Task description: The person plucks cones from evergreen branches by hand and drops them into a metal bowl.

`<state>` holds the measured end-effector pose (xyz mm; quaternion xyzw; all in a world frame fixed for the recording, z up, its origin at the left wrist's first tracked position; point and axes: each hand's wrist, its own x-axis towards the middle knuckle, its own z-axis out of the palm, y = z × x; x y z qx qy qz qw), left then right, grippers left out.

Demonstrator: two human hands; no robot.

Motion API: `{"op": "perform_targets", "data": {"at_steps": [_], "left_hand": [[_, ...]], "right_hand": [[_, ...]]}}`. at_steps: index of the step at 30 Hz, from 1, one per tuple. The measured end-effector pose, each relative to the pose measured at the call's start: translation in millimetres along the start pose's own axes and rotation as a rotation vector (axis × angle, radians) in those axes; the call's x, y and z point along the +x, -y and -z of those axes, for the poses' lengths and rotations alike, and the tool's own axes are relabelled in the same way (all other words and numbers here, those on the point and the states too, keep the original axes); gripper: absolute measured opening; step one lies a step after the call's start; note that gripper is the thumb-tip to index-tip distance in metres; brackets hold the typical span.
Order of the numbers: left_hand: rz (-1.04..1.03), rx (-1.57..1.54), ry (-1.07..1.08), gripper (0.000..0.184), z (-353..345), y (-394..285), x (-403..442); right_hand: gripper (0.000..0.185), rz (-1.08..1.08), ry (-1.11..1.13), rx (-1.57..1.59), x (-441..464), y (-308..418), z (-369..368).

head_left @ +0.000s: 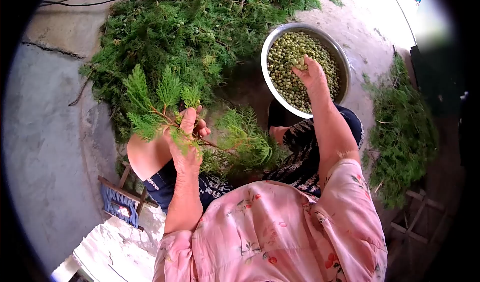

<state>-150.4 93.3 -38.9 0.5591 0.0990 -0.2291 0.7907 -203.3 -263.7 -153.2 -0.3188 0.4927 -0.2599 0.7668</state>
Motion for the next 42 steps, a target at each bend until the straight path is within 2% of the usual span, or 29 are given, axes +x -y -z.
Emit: {"op": "perform_targets", "data": {"at_steps": [4, 6, 8, 10, 12, 14, 15, 17, 20, 22, 24, 25, 29, 31, 32, 34, 35, 38, 40, 41, 42], "left_hand": [[-0.014, 0.101, -0.003, 0.024, -10, -10, -8], [-0.047, 0.098, -0.017, 0.022, -9, -2, -1], [-0.082, 0.094, -0.031, 0.021, -8, 1, 3], [-0.033, 0.094, 0.06, 0.017, -4, -1, 5], [0.034, 0.07, 0.052, 0.016, -4, -2, 6], [0.124, -0.125, 0.082, 0.016, -5, -1, 8], [0.102, -0.173, 0.11, 0.016, -7, -4, 6], [0.146, -0.211, 0.116, 0.015, -11, -11, 1], [0.208, -0.277, 0.191, 0.016, -5, -10, 0], [0.147, -0.196, 0.232, 0.016, -7, -5, -6], [0.129, -0.176, 0.189, 0.018, -12, -4, -12], [0.133, -0.135, 0.19, 0.018, -11, -1, -11], [0.155, -0.11, 0.223, 0.02, -4, 2, -8], [0.13, -0.249, 0.361, 0.034, 3, 4, -12], [0.136, -0.253, 0.378, 0.034, 2, 3, -14], [0.063, -0.178, 0.238, 0.016, -9, -8, -20], [0.059, -0.22, 0.185, 0.014, -9, -4, -19], [0.122, -0.275, 0.177, 0.016, 3, 5, -4], [0.087, -0.253, 0.152, 0.018, 6, 5, 2], [0.068, -0.296, 0.194, 0.018, 7, 4, 7], [0.051, -0.332, 0.229, 0.019, 10, 4, 11]], "right_hand": [[0.025, 0.016, -0.002, -0.073, 28, 0, 10], [0.023, 0.094, -0.102, -0.051, 33, 0, 11], [0.021, 0.094, -0.018, 0.002, 24, 3, 16], [0.018, 0.149, -0.065, 0.014, 5, 6, 8], [0.018, 0.162, -0.04, -0.023, -9, 6, 4], [0.019, 0.201, 0.056, -0.099, -76, 14, -25], [0.022, 0.174, 0.171, -0.098, -92, 10, -30], [0.016, 0.128, 0.4, -0.167, -132, -4, -43], [0.013, 0.119, 0.629, -0.498, -201, -16, -73], [0.011, 0.084, 0.752, -0.46, -218, -30, -82], [0.017, 0.125, 0.848, -0.5, -222, -43, -84], [0.017, 0.052, 0.889, -0.499, -227, -41, -85], [0.018, 0.043, 0.901, -0.469, -230, -48, -86], [0.008, -0.05, 0.903, -0.299, -233, -48, -87], [0.008, -0.218, 0.948, -0.087, -225, -54, -82], [0.01, -0.345, 0.874, 0.131, -218, -61, -78], [0.012, -0.309, 0.835, 0.098, -217, -61, -78], [0.011, -0.174, 0.649, -0.05, -208, -48, -68], [0.016, -0.173, 0.449, -0.126, -189, -28, -60], [0.018, -0.101, 0.288, 0.02, -186, -17, -56], [0.026, -0.056, 0.297, 0.02, -175, -9, -45]]}}
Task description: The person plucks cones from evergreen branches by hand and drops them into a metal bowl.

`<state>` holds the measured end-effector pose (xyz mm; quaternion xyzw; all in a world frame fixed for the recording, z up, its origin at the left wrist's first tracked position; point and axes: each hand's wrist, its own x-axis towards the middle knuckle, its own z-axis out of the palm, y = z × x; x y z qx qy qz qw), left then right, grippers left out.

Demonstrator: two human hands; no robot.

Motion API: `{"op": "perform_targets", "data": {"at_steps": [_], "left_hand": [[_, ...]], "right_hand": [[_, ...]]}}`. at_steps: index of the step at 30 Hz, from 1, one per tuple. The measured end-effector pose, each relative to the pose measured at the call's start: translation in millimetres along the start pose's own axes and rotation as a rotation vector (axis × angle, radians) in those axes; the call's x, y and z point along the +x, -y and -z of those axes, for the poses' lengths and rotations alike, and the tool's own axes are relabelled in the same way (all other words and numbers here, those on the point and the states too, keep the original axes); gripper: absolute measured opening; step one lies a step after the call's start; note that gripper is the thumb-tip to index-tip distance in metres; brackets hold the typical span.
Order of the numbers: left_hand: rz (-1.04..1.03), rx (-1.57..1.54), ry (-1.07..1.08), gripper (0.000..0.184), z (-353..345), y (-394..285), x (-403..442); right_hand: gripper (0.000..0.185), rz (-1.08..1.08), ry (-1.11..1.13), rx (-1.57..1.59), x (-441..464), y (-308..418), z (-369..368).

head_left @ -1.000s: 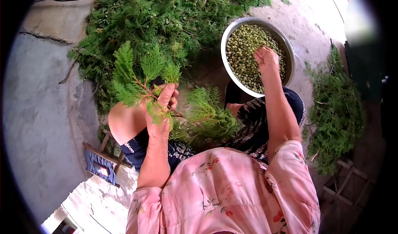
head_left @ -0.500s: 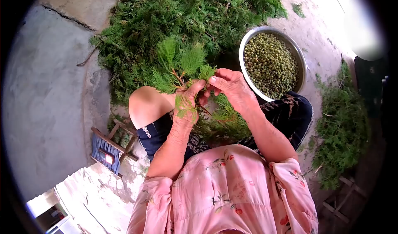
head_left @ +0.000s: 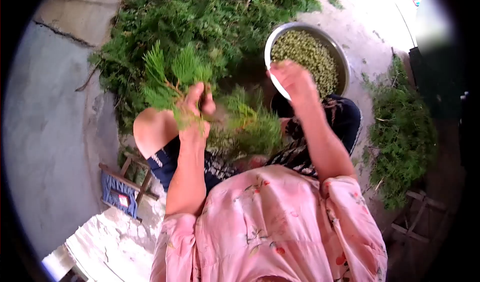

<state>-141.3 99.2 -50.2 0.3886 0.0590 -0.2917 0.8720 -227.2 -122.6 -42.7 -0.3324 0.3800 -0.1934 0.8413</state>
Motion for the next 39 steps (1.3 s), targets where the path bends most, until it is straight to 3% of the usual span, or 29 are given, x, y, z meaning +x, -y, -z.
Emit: {"op": "perform_targets", "data": {"at_steps": [2, 3, 6, 8, 10, 13, 15, 16, 19, 20, 23, 26, 30, 32, 34, 35, 37, 38, 39], "left_hand": [[0.011, -0.027, -0.009, 0.019, 4, -8, 9], [0.006, -0.064, -0.027, 0.017, 3, -13, 14], [0.005, -0.152, -0.042, 0.014, 16, -22, 32], [0.009, -0.2, -0.046, 0.014, 21, -27, 40], [-0.055, -0.194, -0.102, 0.013, 21, -32, 42], [-0.073, -0.222, -0.137, 0.012, 28, -39, 47], [-0.084, -0.252, -0.181, 0.014, 34, -42, 51], [-0.083, -0.252, -0.184, 0.014, 36, -44, 53], [-0.063, -0.343, -0.247, 0.013, 42, -45, 57], [-0.034, -0.37, -0.244, 0.013, 44, -45, 57], [0.072, -0.458, -0.227, 0.016, 54, -44, 67], [0.085, -0.452, -0.259, 0.017, 58, -41, 69], [0.017, -0.228, -0.28, 0.019, 33, -44, 60], [-0.079, -0.148, -0.272, 0.028, 28, -39, 62], [-0.077, -0.039, -0.133, 0.046, 13, -38, 48], [-0.056, 0.047, -0.095, 0.061, 18, -38, 48], [-0.084, 0.072, -0.089, 0.064, 13, -37, 43], [-0.102, 0.101, -0.097, 0.067, 12, -37, 40], [-0.115, 0.064, -0.093, 0.061, 13, -36, 40]], "right_hand": [[0.04, 0.044, -0.071, 0.056, 16, 12, 28], [0.045, 0.133, 0.075, -0.061, 15, 15, 43], [0.036, 0.21, 0.088, -0.466, -5, 14, 42], [0.034, 0.293, 0.264, -0.689, -21, 9, 39], [0.029, 0.214, 0.301, -0.695, -28, -1, 39], [0.03, 0.345, 0.282, -0.827, -25, -13, 57], [0.036, 0.373, 0.313, -1.174, -31, -14, 62], [0.036, 0.37, 0.314, -1.175, -35, -15, 61], [0.058, 0.635, 0.398, -1.59, -49, -23, 51], [0.058, 0.63, 0.402, -1.59, -49, -30, 51], [0.06, 0.939, 0.271, -1.654, -43, -55, 52], [0.056, 1.03, 0.313, -1.613, -25, -68, 64], [0.035, 0.859, 0.347, -1.399, -25, -60, 64], [0.028, 0.839, 0.335, -1.293, -19, -64, 69], [0.027, 0.771, 0.315, -1.2, -13, -63, 73], [0.026, 0.845, 0.36, -1.059, -2, -75, 88], [0.021, 0.642, 0.373, -1.06, -7, -63, 76], [0.023, 0.33, 0.307, -1.106, -16, -53, 72], [0.023, 0.292, 0.336, -0.965, -15, -54, 71]]}}
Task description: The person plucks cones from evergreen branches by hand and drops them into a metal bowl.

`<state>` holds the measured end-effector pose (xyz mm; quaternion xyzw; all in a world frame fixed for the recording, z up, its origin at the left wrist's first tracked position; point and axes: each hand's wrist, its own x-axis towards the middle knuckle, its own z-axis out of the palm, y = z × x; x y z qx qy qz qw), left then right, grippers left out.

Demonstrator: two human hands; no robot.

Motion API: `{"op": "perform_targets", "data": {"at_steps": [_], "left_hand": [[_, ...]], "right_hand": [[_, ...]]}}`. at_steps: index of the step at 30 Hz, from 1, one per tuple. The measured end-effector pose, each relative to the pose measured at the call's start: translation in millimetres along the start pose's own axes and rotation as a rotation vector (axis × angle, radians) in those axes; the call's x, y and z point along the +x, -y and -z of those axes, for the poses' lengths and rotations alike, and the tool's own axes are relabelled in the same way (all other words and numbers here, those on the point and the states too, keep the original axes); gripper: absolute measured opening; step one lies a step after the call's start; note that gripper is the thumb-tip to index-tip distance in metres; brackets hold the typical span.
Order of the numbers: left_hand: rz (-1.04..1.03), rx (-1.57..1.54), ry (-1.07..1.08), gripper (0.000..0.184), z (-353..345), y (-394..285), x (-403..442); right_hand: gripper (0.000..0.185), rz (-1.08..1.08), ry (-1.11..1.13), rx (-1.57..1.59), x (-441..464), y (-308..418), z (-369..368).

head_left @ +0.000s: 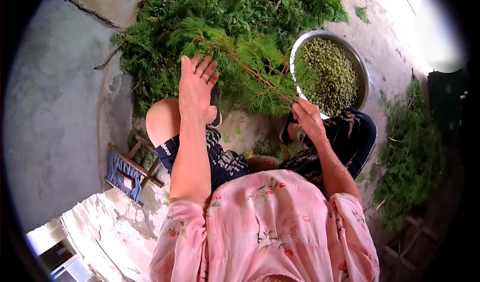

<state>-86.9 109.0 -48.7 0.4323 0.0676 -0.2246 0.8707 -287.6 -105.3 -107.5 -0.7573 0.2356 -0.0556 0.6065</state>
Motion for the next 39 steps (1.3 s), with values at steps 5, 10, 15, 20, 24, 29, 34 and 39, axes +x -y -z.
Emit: {"op": "perform_targets", "data": {"at_steps": [5, 10, 15, 20, 24, 29, 34, 39], "left_hand": [[-0.035, 0.117, -0.154, 0.038, 18, 13, 0], [0.123, 0.31, -0.12, 0.045, 7, 37, -20], [0.257, 0.213, 0.243, 0.053, -14, 52, -38], [0.38, 0.54, 0.456, 0.065, -23, 51, -50], [-0.075, 1.071, 0.667, 0.058, -17, 77, -50], [-0.493, 1.356, 0.744, 0.044, -27, 84, -65], [-0.508, 1.5, 0.719, 0.048, -32, 91, -74], [-0.511, 1.383, 0.728, 0.062, -32, 79, -67]], "right_hand": [[0.021, -0.106, 0.036, 0.214, -3, 12, 9], [0.031, -0.084, 0.024, 0.359, -5, 23, 7], [0.029, -0.092, 0.031, 0.445, -2, 20, 2], [0.023, -0.072, 0.049, 0.481, -7, 18, 2], [0.021, -0.142, 0.079, 0.744, 0, 18, 2], [0.022, -0.261, 0.073, 0.999, 5, 13, 3], [0.022, -0.243, 0.038, 1.004, 8, 17, 9], [0.023, -0.25, 0.084, 0.998, 11, 22, 20]]}}
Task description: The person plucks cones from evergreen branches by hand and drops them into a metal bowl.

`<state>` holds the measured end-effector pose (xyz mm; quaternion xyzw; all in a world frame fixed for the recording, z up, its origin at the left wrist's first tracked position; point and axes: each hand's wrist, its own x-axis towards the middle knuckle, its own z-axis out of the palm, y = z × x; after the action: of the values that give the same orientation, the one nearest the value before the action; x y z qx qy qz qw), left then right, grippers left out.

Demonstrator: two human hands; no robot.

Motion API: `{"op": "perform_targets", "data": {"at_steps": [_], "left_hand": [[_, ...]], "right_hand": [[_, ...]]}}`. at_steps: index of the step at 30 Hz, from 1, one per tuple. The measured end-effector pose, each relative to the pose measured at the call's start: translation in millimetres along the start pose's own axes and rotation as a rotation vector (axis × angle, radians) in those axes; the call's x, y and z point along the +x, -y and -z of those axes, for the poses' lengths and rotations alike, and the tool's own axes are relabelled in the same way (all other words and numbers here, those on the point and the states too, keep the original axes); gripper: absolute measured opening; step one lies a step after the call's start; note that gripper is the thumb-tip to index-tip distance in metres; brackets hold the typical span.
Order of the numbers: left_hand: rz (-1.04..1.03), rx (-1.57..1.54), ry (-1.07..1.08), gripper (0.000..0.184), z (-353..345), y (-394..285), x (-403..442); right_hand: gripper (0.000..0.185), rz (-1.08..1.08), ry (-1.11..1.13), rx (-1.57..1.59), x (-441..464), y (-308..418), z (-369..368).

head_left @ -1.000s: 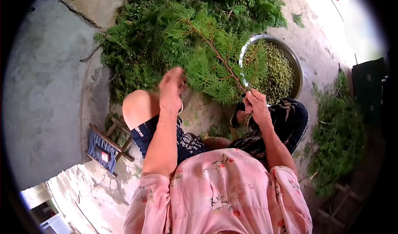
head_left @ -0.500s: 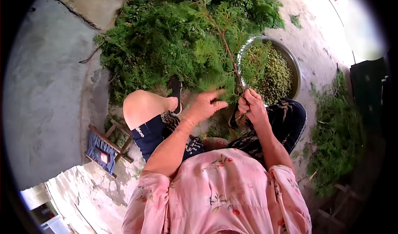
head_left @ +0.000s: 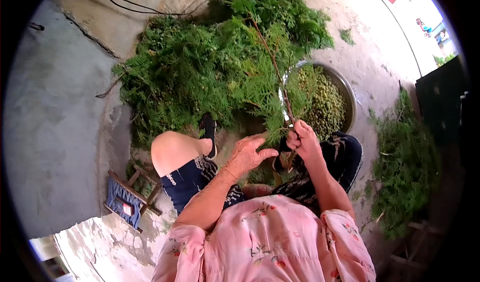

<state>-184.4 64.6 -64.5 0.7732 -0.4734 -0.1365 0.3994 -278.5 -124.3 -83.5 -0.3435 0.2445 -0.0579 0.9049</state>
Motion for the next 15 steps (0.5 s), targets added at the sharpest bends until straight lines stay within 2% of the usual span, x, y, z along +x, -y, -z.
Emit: {"op": "perform_targets", "data": {"at_steps": [2, 3, 8, 9, 12, 14, 15], "left_hand": [[0.116, -0.186, -0.038, 0.06, 7, 5, 2], [0.101, -0.174, -0.127, 0.056, 8, 6, 2], [0.178, -0.209, -0.158, 0.044, 4, 16, -1], [0.206, -0.172, -0.141, 0.041, 5, 17, -3], [0.29, -0.125, 0.029, 0.036, -5, 27, -1], [0.292, -0.156, 0.114, 0.035, -10, 31, -2], [0.365, -0.15, 0.21, 0.035, -11, 29, -2]], "right_hand": [[0.023, 0.02, 0.016, -0.032, -2, 3, 0], [0.024, 0.018, 0.035, -0.038, -3, 4, 1], [0.026, 0.053, 0.149, -0.077, 1, 8, 12], [0.027, 0.084, 0.13, -0.144, 2, 13, 8], [0.023, 0.008, -0.109, -0.289, 6, 38, -16], [0.036, 0.072, -0.104, -0.584, 12, 50, -6], [0.037, 0.145, -0.132, -0.716, 5, 64, -15]]}}
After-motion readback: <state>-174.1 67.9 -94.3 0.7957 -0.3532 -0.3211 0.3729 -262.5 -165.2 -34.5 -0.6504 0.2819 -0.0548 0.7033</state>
